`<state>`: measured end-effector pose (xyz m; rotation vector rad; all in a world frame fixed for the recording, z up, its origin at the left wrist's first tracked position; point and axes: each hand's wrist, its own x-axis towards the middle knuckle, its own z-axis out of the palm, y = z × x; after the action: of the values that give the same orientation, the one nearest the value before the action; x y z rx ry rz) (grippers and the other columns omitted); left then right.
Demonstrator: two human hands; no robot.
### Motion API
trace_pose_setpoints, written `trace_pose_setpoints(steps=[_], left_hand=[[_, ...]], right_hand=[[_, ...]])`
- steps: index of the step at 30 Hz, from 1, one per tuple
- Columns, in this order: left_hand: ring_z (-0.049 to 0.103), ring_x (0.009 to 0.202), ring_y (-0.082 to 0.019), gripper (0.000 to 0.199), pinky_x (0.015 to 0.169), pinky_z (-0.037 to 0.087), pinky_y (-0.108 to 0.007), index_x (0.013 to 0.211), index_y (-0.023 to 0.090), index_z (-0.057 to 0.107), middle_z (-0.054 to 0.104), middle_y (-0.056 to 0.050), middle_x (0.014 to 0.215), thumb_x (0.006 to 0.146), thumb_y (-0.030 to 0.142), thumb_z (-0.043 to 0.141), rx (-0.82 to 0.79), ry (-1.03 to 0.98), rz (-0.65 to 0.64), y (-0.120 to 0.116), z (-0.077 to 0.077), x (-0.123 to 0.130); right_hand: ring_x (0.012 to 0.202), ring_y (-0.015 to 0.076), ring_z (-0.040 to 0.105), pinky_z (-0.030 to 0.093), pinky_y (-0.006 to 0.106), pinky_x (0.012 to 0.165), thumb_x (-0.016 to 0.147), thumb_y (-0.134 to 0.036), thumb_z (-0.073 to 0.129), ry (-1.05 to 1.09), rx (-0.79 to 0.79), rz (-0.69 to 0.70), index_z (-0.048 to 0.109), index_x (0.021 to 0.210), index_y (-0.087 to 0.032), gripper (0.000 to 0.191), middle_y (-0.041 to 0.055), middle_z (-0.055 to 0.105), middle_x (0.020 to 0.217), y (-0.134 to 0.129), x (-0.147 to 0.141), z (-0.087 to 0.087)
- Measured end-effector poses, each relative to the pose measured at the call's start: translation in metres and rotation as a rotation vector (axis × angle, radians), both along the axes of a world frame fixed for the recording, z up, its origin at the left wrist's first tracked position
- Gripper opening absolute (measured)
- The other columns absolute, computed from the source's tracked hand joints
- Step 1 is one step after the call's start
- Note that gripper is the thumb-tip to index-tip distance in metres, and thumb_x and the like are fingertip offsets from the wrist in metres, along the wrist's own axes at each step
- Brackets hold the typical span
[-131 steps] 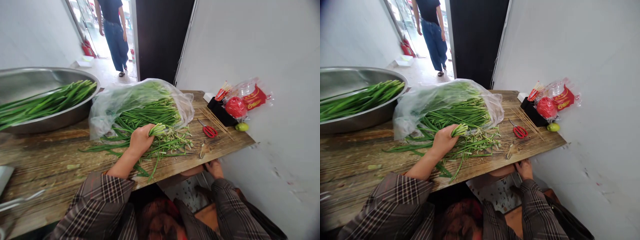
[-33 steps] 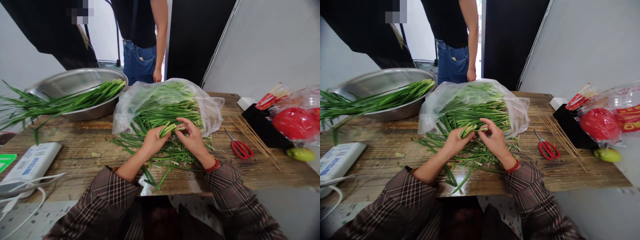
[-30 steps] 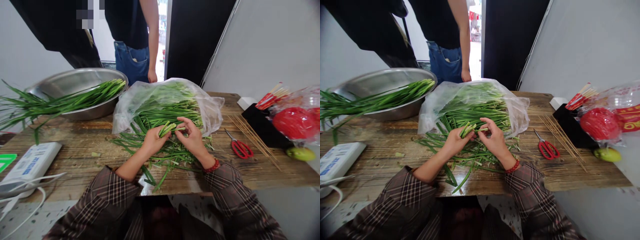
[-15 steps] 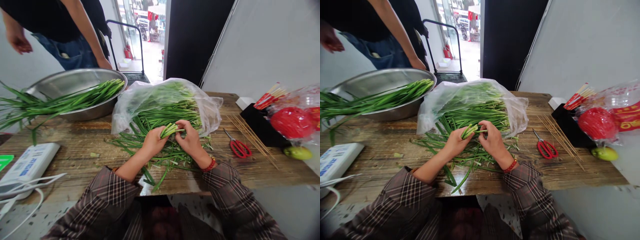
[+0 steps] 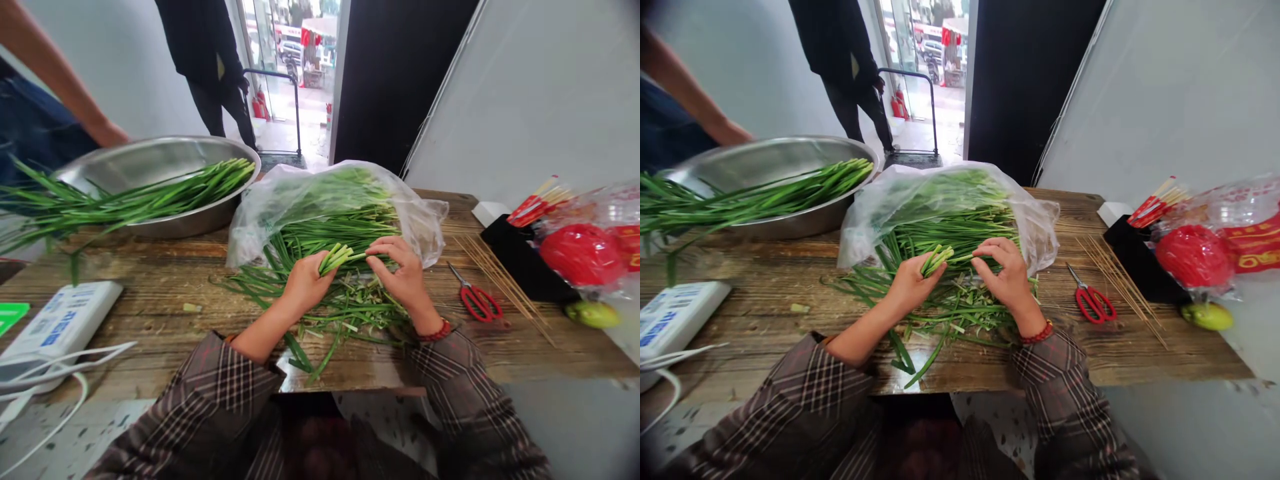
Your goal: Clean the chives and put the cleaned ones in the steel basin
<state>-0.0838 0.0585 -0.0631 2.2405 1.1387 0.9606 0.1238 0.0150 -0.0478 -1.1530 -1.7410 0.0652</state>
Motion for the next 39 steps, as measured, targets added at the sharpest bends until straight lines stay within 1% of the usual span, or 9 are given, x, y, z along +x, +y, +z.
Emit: trace_pose_setpoints(steps=[3, 8, 16, 20, 24, 27, 30, 35, 39], left_hand=[[0.063, 0.07, -0.016, 0.015, 0.066, 0.043, -0.024, 0.082, 0.017, 0.064, 0.068, -0.003, 0.075, 0.09, 0.023, 0.054, -0.012, 0.021, -0.025, 0.0, -0.002, 0.0], [0.061, 0.071, -0.015, 0.014, 0.066, 0.042, -0.024, 0.083, 0.017, 0.063, 0.067, -0.002, 0.077, 0.09, 0.023, 0.053, 0.004, 0.036, -0.07, 0.0, -0.004, -0.001], [0.062, 0.073, -0.017, 0.011, 0.065, 0.041, -0.025, 0.082, 0.019, 0.064, 0.068, -0.002, 0.078, 0.084, 0.015, 0.054, 0.069, 0.18, -0.083, -0.006, 0.0, -0.001], [0.063, 0.073, -0.017, 0.013, 0.064, 0.04, -0.024, 0.083, 0.019, 0.063, 0.069, -0.002, 0.079, 0.082, 0.011, 0.053, 0.098, 0.179, -0.057, -0.004, -0.001, -0.003], [0.061, 0.069, -0.016, 0.01, 0.062, 0.039, -0.024, 0.078, 0.018, 0.061, 0.067, -0.002, 0.074, 0.084, 0.013, 0.053, 0.149, 0.121, -0.005, 0.0, -0.002, -0.004], [0.061, 0.069, -0.016, 0.012, 0.062, 0.04, -0.024, 0.079, 0.017, 0.061, 0.067, -0.002, 0.075, 0.085, 0.014, 0.052, 0.178, 0.096, -0.003, 0.001, -0.002, -0.005], [0.062, 0.073, -0.017, 0.015, 0.065, 0.043, -0.025, 0.089, 0.018, 0.064, 0.068, -0.003, 0.081, 0.084, 0.011, 0.051, 0.186, 0.1, -0.035, 0.0, -0.002, -0.005], [0.065, 0.085, -0.02, 0.026, 0.075, 0.048, -0.029, 0.104, 0.017, 0.065, 0.069, -0.005, 0.09, 0.083, 0.011, 0.052, 0.185, 0.171, -0.105, -0.001, 0.0, -0.006], [0.064, 0.084, -0.021, 0.031, 0.074, 0.049, -0.031, 0.11, 0.018, 0.065, 0.068, -0.006, 0.091, 0.083, 0.011, 0.052, 0.209, 0.298, -0.172, -0.003, 0.004, -0.005]], right_hand=[[0.098, 0.022, 0.062, 0.049, 0.04, 0.088, 0.086, -0.029, 0.065, -0.088, 0.001, 0.013, 0.067, 0.103, -0.023, 0.018, 0.0072, 0.067, 0.1, 0.0, -0.005, -0.003], [0.084, 0.0198, 0.061, 0.047, 0.037, 0.079, 0.089, -0.028, 0.061, -0.121, -0.044, 0.038, 0.068, 0.087, -0.022, 0.009, 0.005, 0.068, 0.084, 0.001, -0.01, -0.007], [0.064, 0.0129, 0.052, 0.04, 0.026, 0.061, 0.082, -0.032, 0.061, 0.461, -0.421, 0.0, 0.063, 0.071, -0.019, 0.017, -0.0011, 0.06, 0.068, 0.008, -0.022, -0.02], [0.058, 0.0113, 0.048, 0.038, 0.025, 0.057, 0.082, -0.039, 0.06, 0.668, -0.419, -0.046, 0.061, 0.07, -0.019, 0.024, -0.0027, 0.056, 0.062, 0.011, -0.013, -0.02], [0.06, 0.0129, 0.052, 0.04, 0.027, 0.06, 0.09, -0.047, 0.051, 0.444, -0.355, -0.079, 0.061, 0.061, -0.02, 0.041, 0.0001, 0.058, 0.059, 0.005, 0.0, -0.009], [0.067, 0.0144, 0.056, 0.043, 0.029, 0.065, 0.09, -0.045, 0.054, 0.276, -0.329, -0.029, 0.068, 0.075, -0.02, 0.033, 0.0022, 0.065, 0.072, 0.0, 0.002, -0.002], [0.067, 0.0137, 0.056, 0.044, 0.027, 0.063, 0.085, -0.039, 0.062, 0.258, -0.313, 0.039, 0.07, 0.087, -0.02, 0.021, 0.0012, 0.067, 0.077, -0.001, -0.005, 0.0], [0.066, 0.0135, 0.057, 0.044, 0.027, 0.063, 0.082, -0.031, 0.065, 0.275, -0.279, 0.05, 0.067, 0.072, -0.02, 0.015, 0.0009, 0.067, 0.07, -0.001, -0.017, -0.003], [0.063, 0.0134, 0.058, 0.044, 0.026, 0.061, 0.08, -0.027, 0.065, 0.274, -0.307, 0.092, 0.069, 0.072, -0.019, 0.011, 0.0007, 0.068, 0.069, 0.001, -0.019, -0.007]])
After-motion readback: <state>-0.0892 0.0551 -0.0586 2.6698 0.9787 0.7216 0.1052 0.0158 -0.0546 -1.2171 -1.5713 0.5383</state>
